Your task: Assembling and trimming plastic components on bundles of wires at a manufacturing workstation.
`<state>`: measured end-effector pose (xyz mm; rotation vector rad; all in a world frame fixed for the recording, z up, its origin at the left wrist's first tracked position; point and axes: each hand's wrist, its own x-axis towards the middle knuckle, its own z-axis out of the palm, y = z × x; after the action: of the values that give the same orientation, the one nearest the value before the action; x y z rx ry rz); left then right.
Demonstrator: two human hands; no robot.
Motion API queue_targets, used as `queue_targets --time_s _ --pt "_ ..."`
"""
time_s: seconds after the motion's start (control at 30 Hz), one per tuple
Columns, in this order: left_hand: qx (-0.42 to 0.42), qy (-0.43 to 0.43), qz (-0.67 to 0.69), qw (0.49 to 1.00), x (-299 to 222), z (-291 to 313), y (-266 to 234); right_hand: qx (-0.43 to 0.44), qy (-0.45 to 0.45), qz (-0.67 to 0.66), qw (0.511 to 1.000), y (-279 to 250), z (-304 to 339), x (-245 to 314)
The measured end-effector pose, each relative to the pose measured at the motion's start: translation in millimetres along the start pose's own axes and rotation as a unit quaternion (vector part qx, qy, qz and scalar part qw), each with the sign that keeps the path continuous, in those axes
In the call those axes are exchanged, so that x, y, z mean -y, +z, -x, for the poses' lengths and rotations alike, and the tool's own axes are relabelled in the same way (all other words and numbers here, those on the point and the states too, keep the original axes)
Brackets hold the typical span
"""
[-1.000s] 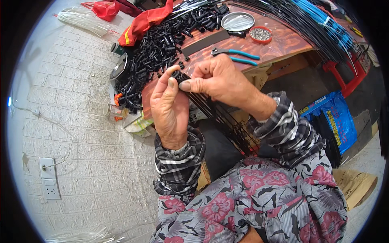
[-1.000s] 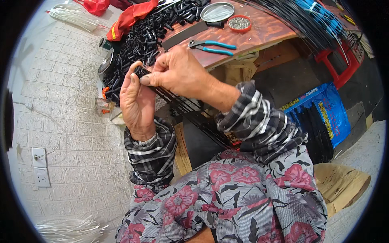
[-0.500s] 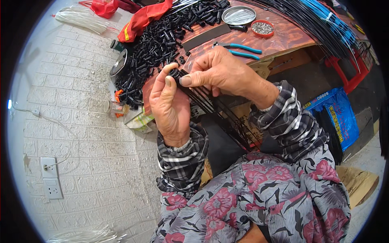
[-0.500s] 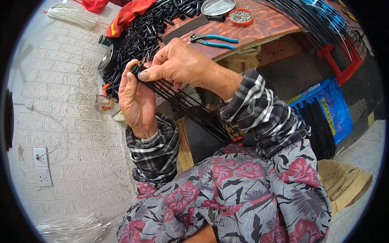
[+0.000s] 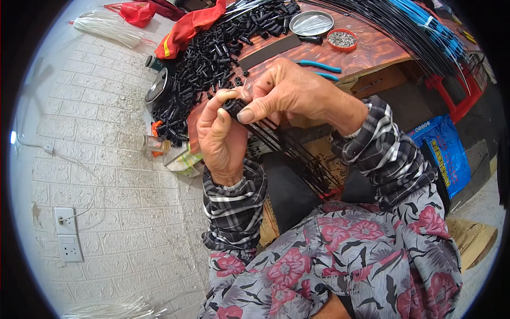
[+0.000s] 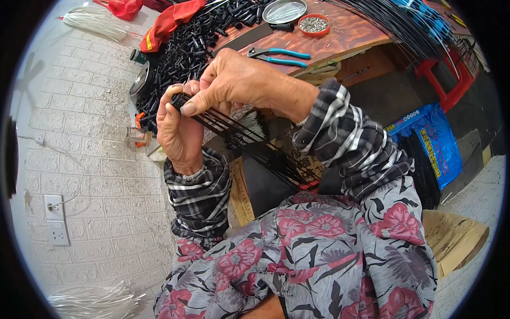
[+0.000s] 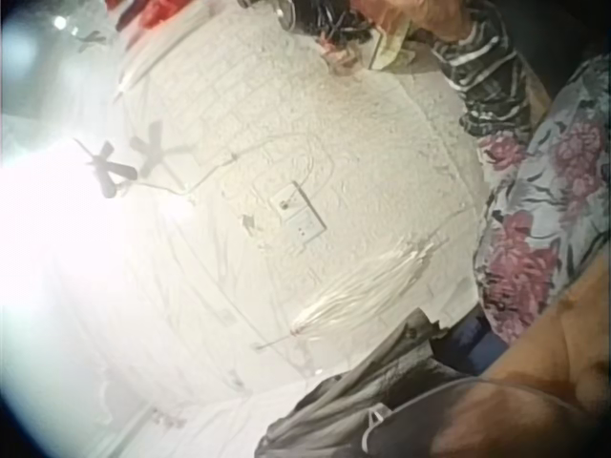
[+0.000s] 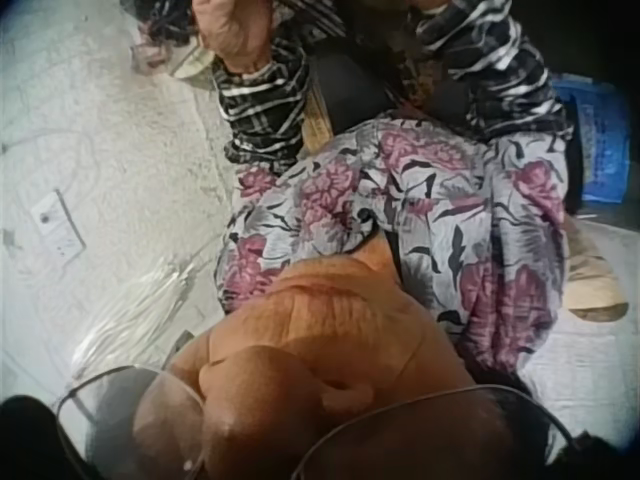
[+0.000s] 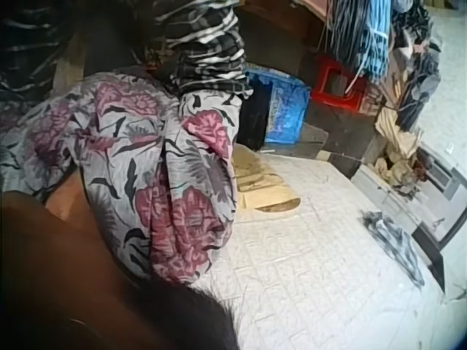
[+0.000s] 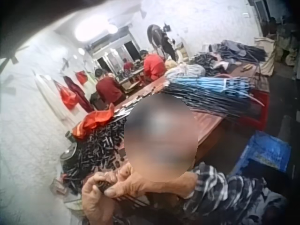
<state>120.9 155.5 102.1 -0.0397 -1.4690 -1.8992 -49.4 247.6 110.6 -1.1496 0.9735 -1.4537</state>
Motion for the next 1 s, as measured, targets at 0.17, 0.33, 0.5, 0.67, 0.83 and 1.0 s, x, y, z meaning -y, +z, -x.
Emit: queue_targets --time_s 0.17,0.33,0.5,0.67,0.83,1.0 --pt "0.023 0.018 -0.102 0.994 -1 -2 -3 0.036 0.000 0.011 0.999 -9 -5 -5" --pt "0.036 0.010 -0.032 0.999 -1 -3 8 0.041 0.008 0.014 0.999 -4 -2 -4" --pt "0.045 0.029 -0.030 0.998 1 -3 15 0.078 0.023 -0.014 0.997 -5 3 7" --pt "0.154 0.068 -0.033 0.985 3 -9 6 0.201 -0.005 -0.146 0.969 -6 -10 -13" --pt "0.159 0.071 0.020 0.985 6 -7 9 0.223 -0.039 -0.122 0.966 -8 -9 -11" --pt "-0.062 0.027 -0.053 0.996 0 -7 37 -0.001 -0.049 -0.016 0.999 -4 8 -4"
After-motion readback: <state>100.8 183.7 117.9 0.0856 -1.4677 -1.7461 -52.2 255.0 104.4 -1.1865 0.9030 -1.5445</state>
